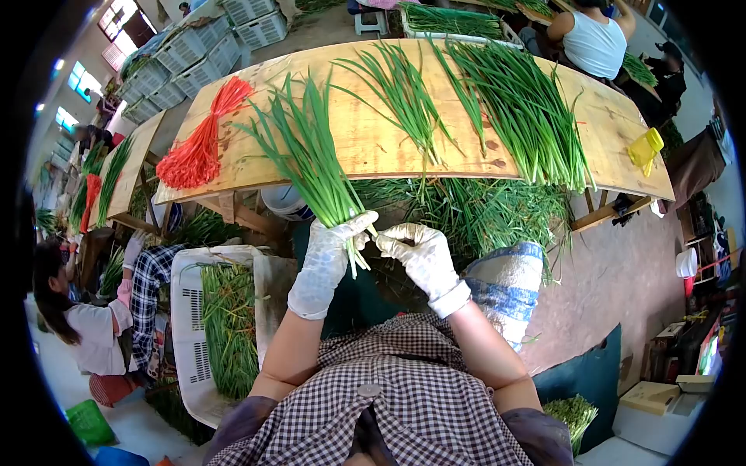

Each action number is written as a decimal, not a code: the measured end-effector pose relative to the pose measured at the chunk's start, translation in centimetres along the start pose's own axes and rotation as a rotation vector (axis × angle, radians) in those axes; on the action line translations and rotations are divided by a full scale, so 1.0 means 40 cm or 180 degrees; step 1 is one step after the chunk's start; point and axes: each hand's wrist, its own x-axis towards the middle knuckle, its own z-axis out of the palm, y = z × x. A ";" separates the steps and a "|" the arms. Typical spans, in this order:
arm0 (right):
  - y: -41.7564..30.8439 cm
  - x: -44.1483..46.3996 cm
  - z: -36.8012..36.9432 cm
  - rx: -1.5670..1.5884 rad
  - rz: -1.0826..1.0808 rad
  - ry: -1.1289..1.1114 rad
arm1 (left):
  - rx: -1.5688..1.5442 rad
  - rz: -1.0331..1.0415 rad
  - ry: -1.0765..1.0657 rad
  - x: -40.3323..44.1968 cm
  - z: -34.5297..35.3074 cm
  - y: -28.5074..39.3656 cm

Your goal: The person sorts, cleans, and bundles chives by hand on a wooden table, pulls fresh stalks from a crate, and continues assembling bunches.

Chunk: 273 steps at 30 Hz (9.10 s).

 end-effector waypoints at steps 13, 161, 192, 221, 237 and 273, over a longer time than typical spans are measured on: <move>0.030 -0.019 -0.034 -0.3296 -0.0071 -0.1035 | -0.0888 0.0359 -0.0314 -0.019 0.001 0.080; 0.055 0.008 0.024 0.0708 -0.0214 0.0225 | 0.0008 0.0336 0.0796 0.016 0.014 -0.008; -0.029 -0.012 -0.038 0.0438 0.0185 -0.0253 | 0.0060 0.0120 0.0333 -0.004 0.052 0.011; 0.078 -0.018 -0.041 0.0365 -0.0075 -0.0036 | 0.0272 -0.0391 0.0108 0.005 0.033 -0.048; -0.073 0.157 -0.154 -0.4138 -0.1155 0.2013 | -0.1424 -0.0246 -0.0843 0.000 -0.030 0.019; 0.002 -0.005 -0.063 0.0465 0.0074 -0.0523 | -0.0115 0.0154 0.0365 0.001 0.039 0.024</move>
